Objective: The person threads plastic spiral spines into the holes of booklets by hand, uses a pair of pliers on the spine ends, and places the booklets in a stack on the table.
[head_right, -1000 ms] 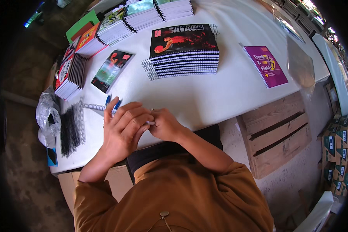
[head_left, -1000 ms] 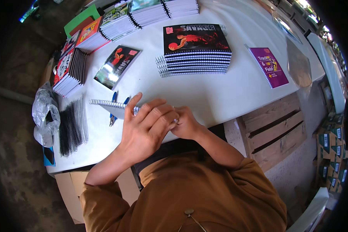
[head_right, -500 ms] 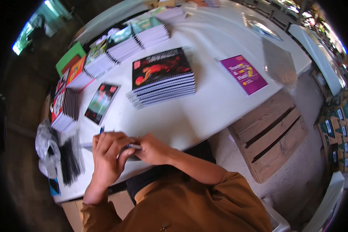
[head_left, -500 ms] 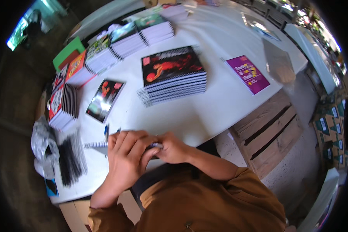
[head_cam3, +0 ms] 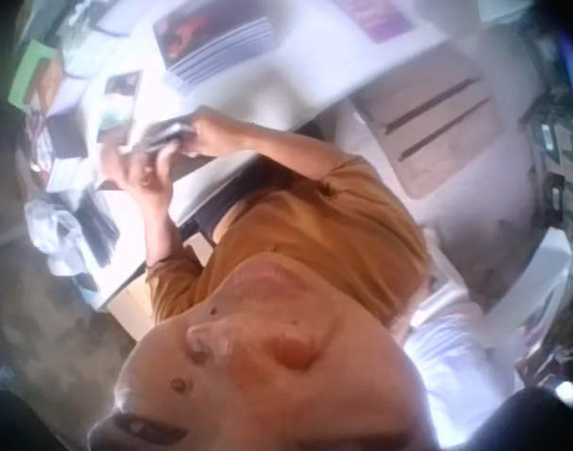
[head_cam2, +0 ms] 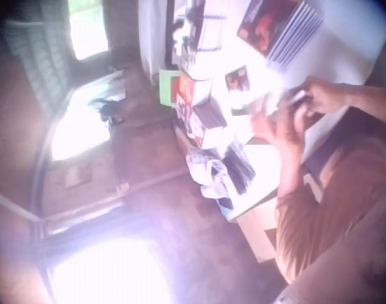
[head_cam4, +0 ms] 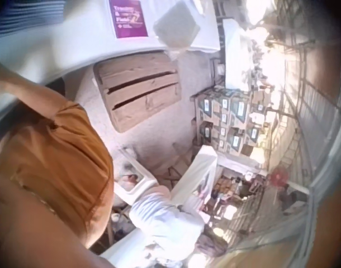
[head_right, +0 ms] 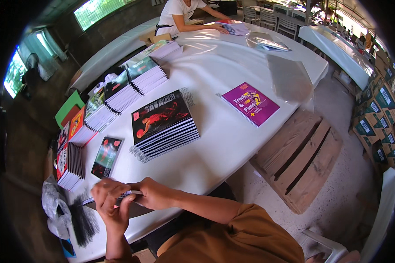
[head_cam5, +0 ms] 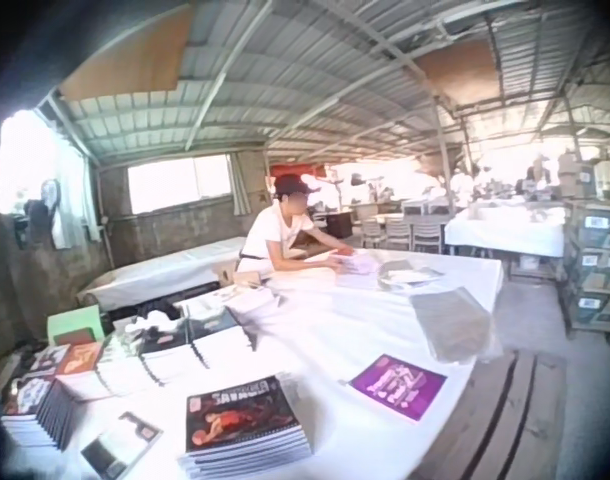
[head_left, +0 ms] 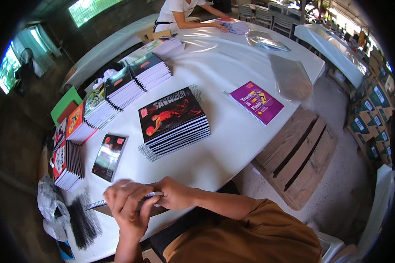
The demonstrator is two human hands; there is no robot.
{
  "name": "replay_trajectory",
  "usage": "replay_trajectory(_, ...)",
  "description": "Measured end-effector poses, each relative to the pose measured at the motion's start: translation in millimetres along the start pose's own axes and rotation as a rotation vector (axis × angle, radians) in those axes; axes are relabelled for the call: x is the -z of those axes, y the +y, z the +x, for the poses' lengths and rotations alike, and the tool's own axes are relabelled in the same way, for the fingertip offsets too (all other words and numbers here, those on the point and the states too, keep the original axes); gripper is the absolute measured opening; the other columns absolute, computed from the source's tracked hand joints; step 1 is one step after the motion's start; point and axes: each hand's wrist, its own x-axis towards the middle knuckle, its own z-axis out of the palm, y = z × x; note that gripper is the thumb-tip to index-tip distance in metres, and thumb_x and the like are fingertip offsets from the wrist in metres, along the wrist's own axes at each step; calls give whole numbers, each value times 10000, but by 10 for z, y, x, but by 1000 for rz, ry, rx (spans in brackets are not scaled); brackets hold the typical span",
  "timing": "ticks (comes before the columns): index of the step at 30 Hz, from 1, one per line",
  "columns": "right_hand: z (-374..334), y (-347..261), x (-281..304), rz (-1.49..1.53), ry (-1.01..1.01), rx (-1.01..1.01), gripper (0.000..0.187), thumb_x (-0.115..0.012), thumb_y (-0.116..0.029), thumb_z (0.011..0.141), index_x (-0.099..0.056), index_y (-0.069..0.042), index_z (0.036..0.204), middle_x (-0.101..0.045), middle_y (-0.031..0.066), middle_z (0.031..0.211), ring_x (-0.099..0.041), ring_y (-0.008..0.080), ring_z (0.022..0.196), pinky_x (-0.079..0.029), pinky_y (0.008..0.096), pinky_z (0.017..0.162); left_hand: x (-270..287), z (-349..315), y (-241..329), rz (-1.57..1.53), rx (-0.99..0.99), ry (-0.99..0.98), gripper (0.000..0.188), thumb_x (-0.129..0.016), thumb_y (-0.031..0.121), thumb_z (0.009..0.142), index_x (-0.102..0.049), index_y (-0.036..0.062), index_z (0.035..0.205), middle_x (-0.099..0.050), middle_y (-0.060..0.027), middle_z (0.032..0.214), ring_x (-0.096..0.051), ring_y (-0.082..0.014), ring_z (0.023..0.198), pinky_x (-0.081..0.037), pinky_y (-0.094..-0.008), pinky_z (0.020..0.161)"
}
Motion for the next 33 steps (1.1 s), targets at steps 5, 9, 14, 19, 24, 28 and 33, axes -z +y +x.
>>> replay_trajectory(5,201,-125,354,544,430,55,225,-659,-99,779,-605,-30,985,-618,-16,798,-567,60,709,-475,235,656,-172,207,-72,35,424,846,644,-609,320,827,-311,23,1314,-274,-172,1336,-350,-227,1187,-253,-371,998)
replay_trajectory(9,384,131,685,207,881,244,361,-478,-238,895,-457,24,1143,-545,81,1009,-508,136,922,-403,268,804,-697,622,266,-1406,636,753,339,-552,167,885,-485,-54,1133,-575,-58,1005,-508,-75,868,-396,-200,788)
replay_trajectory(14,186,934,1331,-704,1077,-396,578,-392,-257,884,-241,34,1360,-296,249,1382,-287,318,1290,-198,361,1059,-1153,1167,-336,-491,222,665,237,-516,16,851,-573,19,1081,-604,-118,1093,-572,-187,982,-433,-280,844)
replay_trajectory(19,174,1033,1366,-307,983,-112,562,-389,-230,896,-203,13,1367,-341,234,1347,-338,312,1252,-235,352,1037,-1723,1009,-606,75,-29,150,380,-652,271,785,-589,52,1089,-567,-143,1155,-525,-274,1089,-393,-381,945)
replay_trajectory(24,205,999,1356,-273,1000,-111,504,-439,-346,924,-440,37,1252,-546,199,1180,-521,250,1099,-377,320,939,-1707,875,-937,-116,443,668,289,-596,250,850,-623,-12,969,-627,-151,988,-594,-274,930,-457,-354,808)
replay_trajectory(28,244,1031,1365,-280,1155,-59,361,-550,-262,889,-581,35,1091,-637,135,1009,-583,164,932,-436,276,842,-1805,801,-1001,-427,747,652,286,-662,264,813,-603,-7,882,-593,-71,713,-535,-125,632,-436,-260,587)
replay_trajectory(33,256,1070,1325,-241,1214,-18,307,-598,-219,862,-601,33,1039,-649,98,922,-570,115,843,-450,259,793,-1827,721,-1312,-324,707,719,274,-679,221,798,-575,36,972,-562,-53,657,-493,-115,539,-415,-241,533)
